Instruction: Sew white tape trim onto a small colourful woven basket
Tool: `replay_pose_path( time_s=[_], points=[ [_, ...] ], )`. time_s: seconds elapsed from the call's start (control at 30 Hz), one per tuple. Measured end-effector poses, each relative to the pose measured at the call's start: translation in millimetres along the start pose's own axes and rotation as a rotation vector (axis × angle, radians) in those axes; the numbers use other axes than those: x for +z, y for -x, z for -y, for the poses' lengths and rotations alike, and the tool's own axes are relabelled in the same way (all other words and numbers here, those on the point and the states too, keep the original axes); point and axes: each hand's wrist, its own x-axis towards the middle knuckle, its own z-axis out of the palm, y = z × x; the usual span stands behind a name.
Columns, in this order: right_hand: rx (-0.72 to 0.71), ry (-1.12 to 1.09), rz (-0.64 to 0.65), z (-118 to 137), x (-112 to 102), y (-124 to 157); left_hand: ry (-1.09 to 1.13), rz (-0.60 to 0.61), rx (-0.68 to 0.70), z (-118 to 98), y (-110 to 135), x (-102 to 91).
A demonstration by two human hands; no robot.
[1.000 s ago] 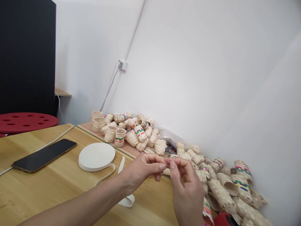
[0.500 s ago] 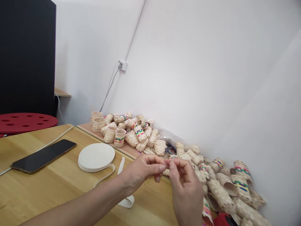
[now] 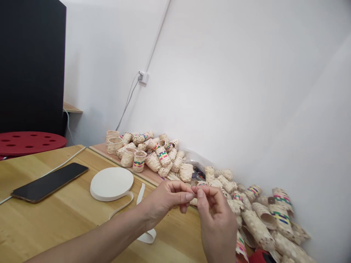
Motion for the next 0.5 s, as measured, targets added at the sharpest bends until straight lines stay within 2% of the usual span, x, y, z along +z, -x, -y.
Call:
replay_pose_path(
  time_s=[0.33,0.5],
  points=[
    [-0.006,-0.014,0.021,-3,0,-2,0.005,-0.017,-0.016,0,0,1.8],
    [-0.068,-0.055,-0.032,15,-12,11,0.043,-0.04,-0.027,-2,-1,-0.6]
  ],
)
